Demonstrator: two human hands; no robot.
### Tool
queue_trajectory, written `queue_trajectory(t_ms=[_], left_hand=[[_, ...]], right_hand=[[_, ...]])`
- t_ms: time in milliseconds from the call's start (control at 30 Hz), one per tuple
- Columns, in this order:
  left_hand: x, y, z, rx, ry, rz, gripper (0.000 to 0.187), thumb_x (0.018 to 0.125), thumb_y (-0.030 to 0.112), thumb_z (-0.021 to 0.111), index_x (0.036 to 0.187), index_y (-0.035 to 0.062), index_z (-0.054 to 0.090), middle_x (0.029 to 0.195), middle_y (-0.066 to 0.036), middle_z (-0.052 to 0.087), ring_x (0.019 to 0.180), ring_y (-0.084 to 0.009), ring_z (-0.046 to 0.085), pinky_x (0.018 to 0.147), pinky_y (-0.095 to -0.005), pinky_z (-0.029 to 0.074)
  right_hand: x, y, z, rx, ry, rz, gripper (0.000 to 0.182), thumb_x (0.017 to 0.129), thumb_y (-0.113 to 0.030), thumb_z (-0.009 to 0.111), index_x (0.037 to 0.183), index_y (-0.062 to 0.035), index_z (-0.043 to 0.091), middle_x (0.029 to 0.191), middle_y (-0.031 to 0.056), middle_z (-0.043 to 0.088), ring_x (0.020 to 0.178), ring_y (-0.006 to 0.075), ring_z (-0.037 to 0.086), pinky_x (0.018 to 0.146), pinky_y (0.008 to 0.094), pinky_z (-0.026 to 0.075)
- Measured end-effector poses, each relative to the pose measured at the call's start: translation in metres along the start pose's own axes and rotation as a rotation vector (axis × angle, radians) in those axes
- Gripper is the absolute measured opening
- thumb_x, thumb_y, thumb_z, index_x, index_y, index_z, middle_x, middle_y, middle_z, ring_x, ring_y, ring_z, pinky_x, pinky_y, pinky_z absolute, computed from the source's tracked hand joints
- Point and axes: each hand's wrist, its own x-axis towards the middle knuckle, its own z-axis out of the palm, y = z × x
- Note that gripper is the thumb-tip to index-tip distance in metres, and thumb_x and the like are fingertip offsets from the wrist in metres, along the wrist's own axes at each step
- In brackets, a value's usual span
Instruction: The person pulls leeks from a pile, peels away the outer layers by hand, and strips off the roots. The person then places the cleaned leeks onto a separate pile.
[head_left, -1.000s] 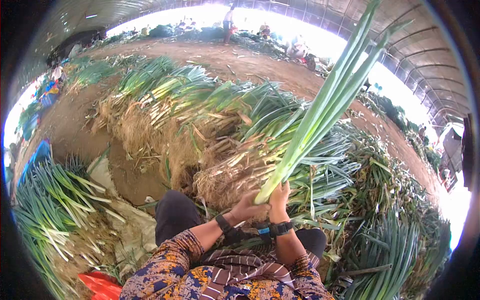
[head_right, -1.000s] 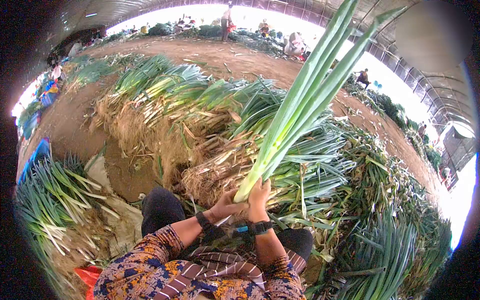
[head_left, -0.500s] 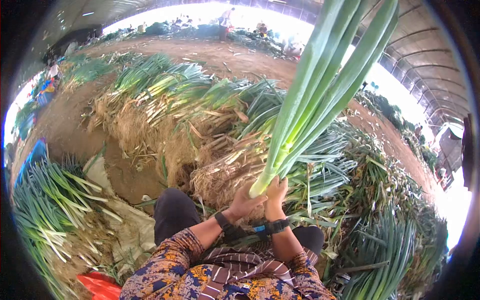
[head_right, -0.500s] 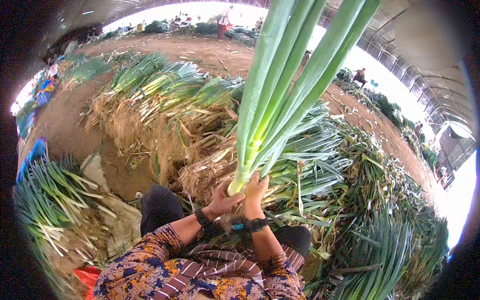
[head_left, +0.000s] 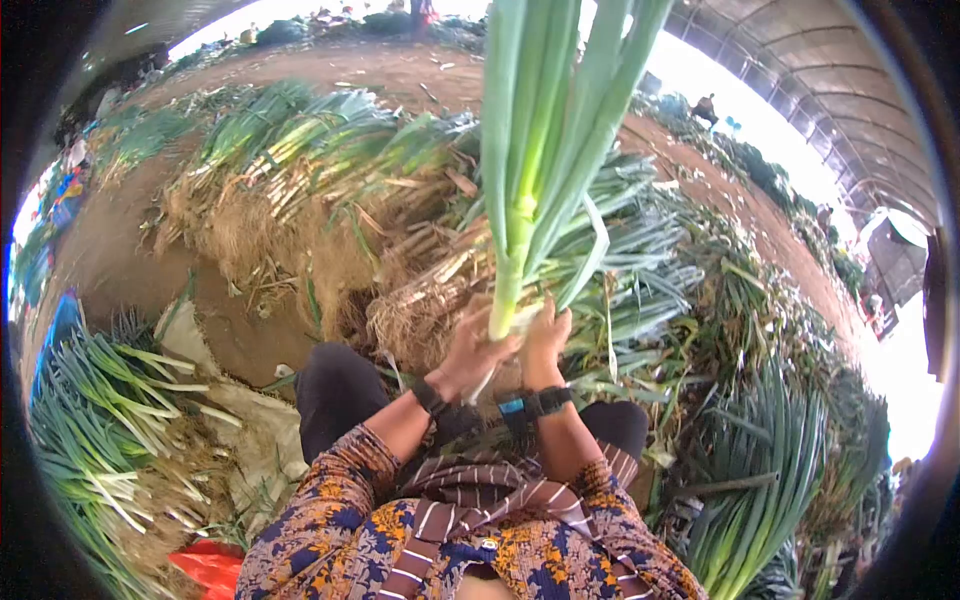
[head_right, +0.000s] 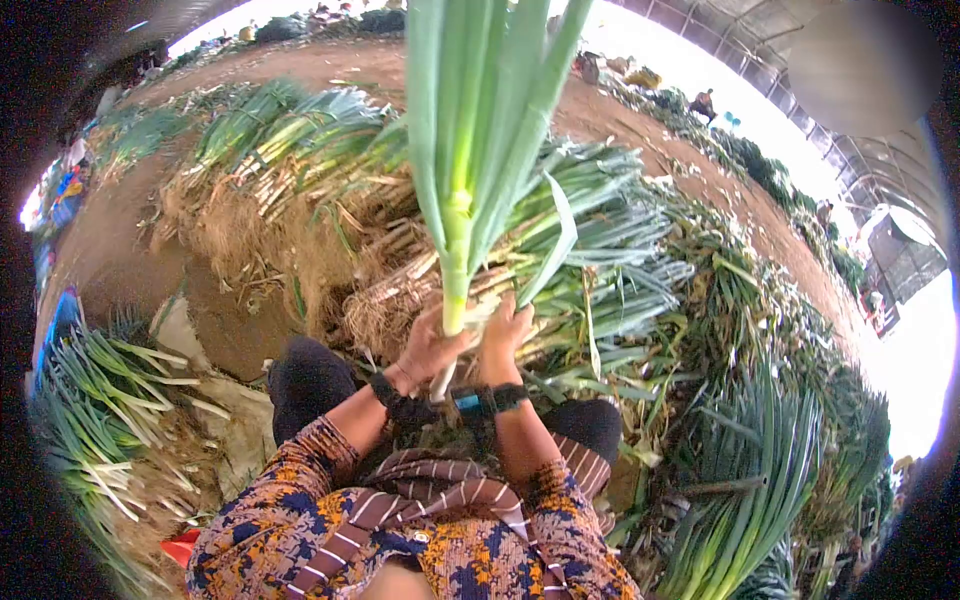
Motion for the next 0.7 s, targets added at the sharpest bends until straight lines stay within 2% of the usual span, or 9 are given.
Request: queue_trajectory(t_ms=[100,167,233,300,400,500,567,600,700], left_hand=[[0.006,-0.013,0.0,0.058,0.004,0.078,0.031,0.078,0.014,0.064,0.106,0.0029,0.057,0.106,-0.007,0.054,0.097,-0.0158,0.053,0.089,-0.0315,0.044],[0.01,0.0,0.005,-0.137,0.01,0.028,0.023,0.08,0.008,0.06,0.102,0.0035,0.055,0.097,-0.005,0.057,0.093,-0.0142,0.054,0.086,-0.0303,0.045],[0.01,-0.013,0.002,-0.03,-0.037,0.004,0.011,0.082,0.004,0.057,0.092,0.0047,0.054,0.087,-0.001,0.056,0.082,-0.0106,0.056,0.074,-0.0276,0.047],[0.008,-0.008,-0.004,0.018,-0.153,0.021,0.011,0.082,0.003,0.058,0.092,0.0058,0.052,0.084,-0.001,0.054,0.077,-0.01,0.056,0.072,-0.0275,0.048],[-0.001,0.007,0.003,-0.106,-0.04,0.073,0.015,0.083,0.0,0.055,0.095,0.0068,0.049,0.083,-0.001,0.054,0.075,-0.0109,0.057,0.071,-0.0277,0.048],[-0.007,0.035,-0.005,-0.115,-0.018,0.144,0.02,0.085,-0.005,0.05,0.1,0.0068,0.044,0.084,-0.005,0.054,0.073,-0.0149,0.058,0.072,-0.0318,0.05],[-0.012,0.055,-0.012,-0.114,-0.003,0.19,0.021,0.084,-0.006,0.051,0.099,0.0064,0.043,0.083,-0.006,0.055,0.073,-0.0165,0.059,0.075,-0.037,0.051],[-0.014,0.066,-0.014,-0.173,0.018,0.221,0.021,0.083,-0.006,0.054,0.098,0.0042,0.044,0.08,-0.009,0.058,0.072,-0.0152,0.059,0.07,-0.0315,0.05],[-0.026,0.087,-0.025,-0.272,-0.03,0.242,0.021,0.082,-0.01,0.052,0.093,0.0058,0.043,0.077,-0.009,0.056,0.071,-0.0203,0.059,0.078,-0.0421,0.051]], right_hand=[[0.007,0.024,0.004,0.004,0.081,0.103,0.034,0.091,-0.022,0.052,0.107,0.0079,0.048,0.089,0.0157,0.055,0.073,0.0221,0.051,0.066,0.0358,0.044],[0.015,0.048,0.002,0.038,0.085,0.277,0.036,0.091,-0.023,0.053,0.108,0.0087,0.047,0.097,0.0198,0.056,0.081,0.0252,0.055,0.072,0.0379,0.046],[0.027,0.088,-0.005,0.022,0.083,0.44,0.038,0.091,-0.024,0.053,0.109,0.0092,0.047,0.101,0.0214,0.056,0.085,0.027,0.056,0.074,0.0389,0.046],[0.024,0.095,-0.012,-0.146,0.129,0.396,0.037,0.091,-0.021,0.054,0.111,0.0082,0.047,0.105,0.0249,0.057,0.088,0.0327,0.057,0.076,0.041,0.046],[0.037,0.129,-0.024,-0.413,0.228,0.371,0.033,0.091,-0.017,0.051,0.11,0.0093,0.047,0.106,0.0264,0.058,0.088,0.0378,0.057,0.077,0.0429,0.045],[0.081,0.204,-0.048,-0.27,0.377,0.438,0.022,0.084,-0.022,0.057,0.09,-0.0022,0.064,0.084,0.0148,0.066,0.078,0.0255,0.065,0.06,0.0375,0.048],[0.105,0.206,-0.08,-1.932,-0.553,-0.182,0.014,0.08,-0.022,0.06,0.079,-0.0119,0.07,0.082,0.0079,0.068,0.079,0.0197,0.066,0.057,0.033,0.049],[0.112,0.211,-0.09,-1.951,-0.445,-0.217,0.011,0.078,-0.019,0.061,0.08,-0.0161,0.072,0.085,0.0038,0.069,0.081,0.0172,0.067,0.056,0.0328,0.048],[0.133,0.203,-0.109,-1.792,-0.212,-0.12,0.011,0.08,-0.019,0.06,0.075,-0.0152,0.069,0.084,0.0038,0.069,0.082,0.0201,0.066,0.058,0.0333,0.048]])
